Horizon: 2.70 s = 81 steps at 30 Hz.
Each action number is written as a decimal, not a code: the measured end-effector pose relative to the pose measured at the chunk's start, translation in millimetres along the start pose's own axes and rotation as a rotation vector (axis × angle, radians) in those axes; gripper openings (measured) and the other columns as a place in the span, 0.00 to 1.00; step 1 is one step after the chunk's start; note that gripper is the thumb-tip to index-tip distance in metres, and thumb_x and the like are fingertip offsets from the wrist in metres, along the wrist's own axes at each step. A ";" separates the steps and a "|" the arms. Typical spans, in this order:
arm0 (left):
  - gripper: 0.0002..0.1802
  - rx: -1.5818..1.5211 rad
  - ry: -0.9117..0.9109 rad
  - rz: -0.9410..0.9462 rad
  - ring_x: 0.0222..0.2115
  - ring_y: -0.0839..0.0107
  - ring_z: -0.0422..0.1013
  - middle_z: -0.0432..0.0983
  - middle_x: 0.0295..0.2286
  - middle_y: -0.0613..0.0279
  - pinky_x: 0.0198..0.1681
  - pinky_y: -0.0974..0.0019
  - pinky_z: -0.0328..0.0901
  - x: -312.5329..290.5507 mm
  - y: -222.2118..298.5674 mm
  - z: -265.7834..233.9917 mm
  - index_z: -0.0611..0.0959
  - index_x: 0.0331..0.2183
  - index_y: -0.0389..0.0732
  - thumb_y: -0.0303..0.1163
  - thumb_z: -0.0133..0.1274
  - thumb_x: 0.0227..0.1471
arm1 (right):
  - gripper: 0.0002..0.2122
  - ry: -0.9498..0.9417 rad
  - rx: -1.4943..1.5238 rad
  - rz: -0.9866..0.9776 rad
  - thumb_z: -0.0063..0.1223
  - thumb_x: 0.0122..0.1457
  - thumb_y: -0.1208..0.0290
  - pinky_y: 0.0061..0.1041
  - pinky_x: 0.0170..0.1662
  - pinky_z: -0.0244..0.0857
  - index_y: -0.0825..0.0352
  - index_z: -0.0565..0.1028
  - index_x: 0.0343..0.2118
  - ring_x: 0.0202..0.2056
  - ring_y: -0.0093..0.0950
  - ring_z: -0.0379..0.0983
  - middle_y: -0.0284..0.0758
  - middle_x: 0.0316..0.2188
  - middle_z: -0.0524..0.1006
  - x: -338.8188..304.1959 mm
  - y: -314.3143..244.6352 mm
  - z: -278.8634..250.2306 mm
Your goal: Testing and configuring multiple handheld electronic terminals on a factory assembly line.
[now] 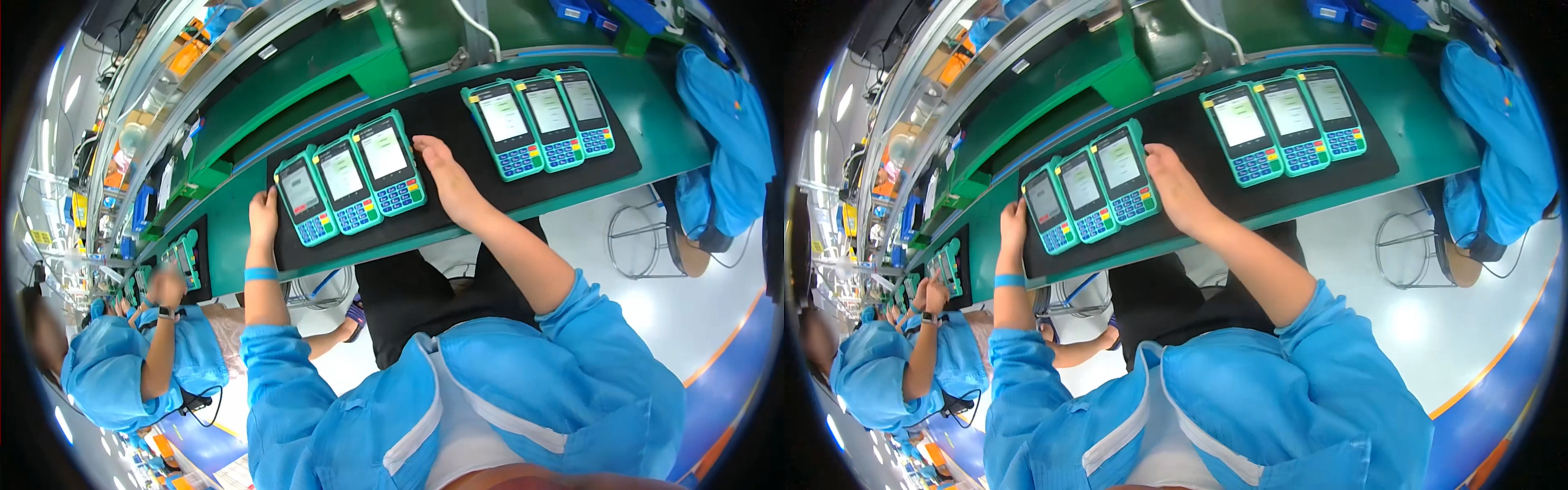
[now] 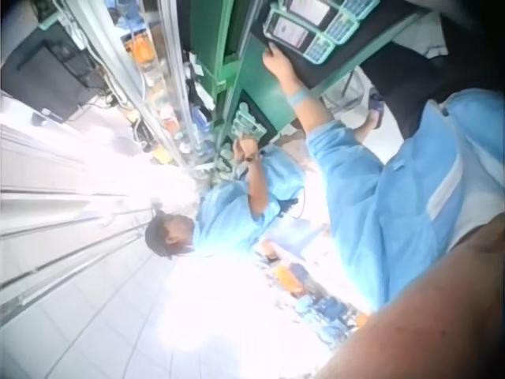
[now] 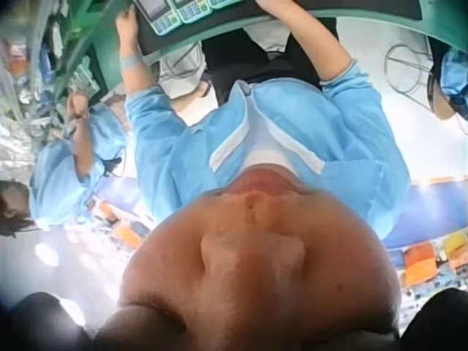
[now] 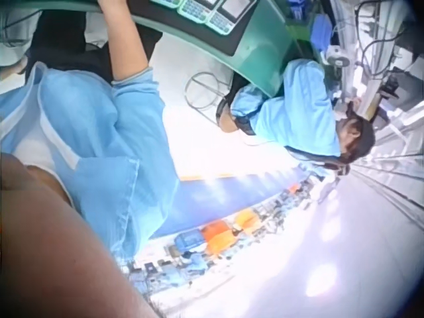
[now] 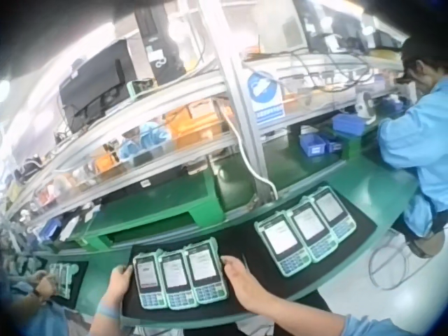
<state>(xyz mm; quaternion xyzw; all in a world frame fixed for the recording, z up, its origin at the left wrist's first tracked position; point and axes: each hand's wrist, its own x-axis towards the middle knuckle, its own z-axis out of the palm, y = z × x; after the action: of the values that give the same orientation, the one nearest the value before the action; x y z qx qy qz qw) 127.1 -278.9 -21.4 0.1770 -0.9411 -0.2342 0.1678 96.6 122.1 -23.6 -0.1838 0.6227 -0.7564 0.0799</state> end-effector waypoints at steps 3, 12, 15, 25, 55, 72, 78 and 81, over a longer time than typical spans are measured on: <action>0.23 -0.069 0.083 -0.036 0.32 0.51 0.74 0.76 0.29 0.38 0.37 0.57 0.66 -17.5 -2.5 11.9 0.80 0.34 0.27 0.42 0.48 0.59 | 0.23 0.059 -0.081 -0.081 0.29 0.70 0.57 0.27 0.60 0.52 0.72 0.62 0.56 0.56 0.29 0.62 0.41 0.52 0.68 -4.5 6.4 -2.0; 0.21 -0.248 0.152 -0.022 0.31 0.62 0.74 0.78 0.29 0.46 0.37 0.62 0.67 -28.1 46.9 54.9 0.78 0.36 0.26 0.40 0.50 0.59 | 0.23 0.289 -0.137 -0.038 0.34 0.67 0.53 0.30 0.55 0.59 0.68 0.66 0.54 0.52 0.35 0.68 0.44 0.49 0.72 -11.1 -5.1 -39.3; 0.22 -0.288 0.104 -0.004 0.34 0.56 0.74 0.77 0.32 0.42 0.40 0.60 0.66 -35.9 91.5 83.9 0.77 0.39 0.25 0.40 0.50 0.59 | 0.21 0.346 -0.099 -0.109 0.35 0.68 0.56 0.28 0.53 0.61 0.70 0.68 0.52 0.48 0.32 0.71 0.42 0.46 0.75 -13.3 -4.4 -92.8; 0.34 -0.591 -0.111 -0.059 0.53 0.49 0.64 0.65 0.51 0.35 0.57 0.59 0.57 -56.1 222.2 111.2 0.62 0.53 0.21 0.33 0.52 0.51 | 0.22 0.444 -0.227 -0.088 0.33 0.69 0.55 0.28 0.54 0.61 0.70 0.71 0.49 0.46 0.28 0.71 0.38 0.43 0.75 -16.6 -27.8 -191.7; 0.37 -0.533 -0.217 0.000 0.42 0.40 0.71 0.71 0.41 0.28 0.47 0.53 0.66 -55.7 220.3 120.9 0.62 0.51 0.20 0.40 0.51 0.48 | 0.25 0.302 -1.394 -0.454 0.53 0.49 0.64 0.61 0.62 0.30 0.55 0.72 0.53 0.65 0.45 0.46 0.36 0.62 0.60 -33.6 -14.5 -41.6; 0.37 -0.502 -0.231 0.043 0.40 0.40 0.72 0.72 0.38 0.30 0.45 0.53 0.67 -55.6 222.2 118.1 0.62 0.50 0.19 0.39 0.52 0.48 | 0.22 0.315 -1.416 -0.453 0.56 0.48 0.63 0.62 0.61 0.33 0.56 0.74 0.50 0.64 0.44 0.48 0.35 0.59 0.63 -30.6 -12.9 -44.0; 0.30 -0.294 -0.193 0.334 0.48 0.44 0.66 0.68 0.46 0.37 0.51 0.52 0.62 -92.0 184.2 75.2 0.72 0.48 0.28 0.38 0.57 0.48 | 0.23 0.303 -1.359 -0.460 0.56 0.48 0.62 0.60 0.62 0.32 0.53 0.74 0.51 0.64 0.44 0.48 0.35 0.60 0.63 -31.3 -18.2 -46.5; 0.25 -0.150 0.089 0.359 0.49 0.49 0.64 0.69 0.46 0.46 0.54 0.52 0.58 -122.4 138.8 32.8 0.75 0.47 0.36 0.32 0.59 0.46 | 0.24 0.210 -1.397 -0.498 0.57 0.47 0.62 0.60 0.62 0.32 0.50 0.74 0.51 0.63 0.45 0.48 0.35 0.60 0.62 -32.2 -20.4 -47.2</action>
<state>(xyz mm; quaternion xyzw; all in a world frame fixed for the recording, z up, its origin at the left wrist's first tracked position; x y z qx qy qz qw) 186.6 -101.2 -7.9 0.0036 -0.9292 -0.2618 0.2609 110.6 180.8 -16.9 -0.2541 0.9024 -0.1943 -0.2886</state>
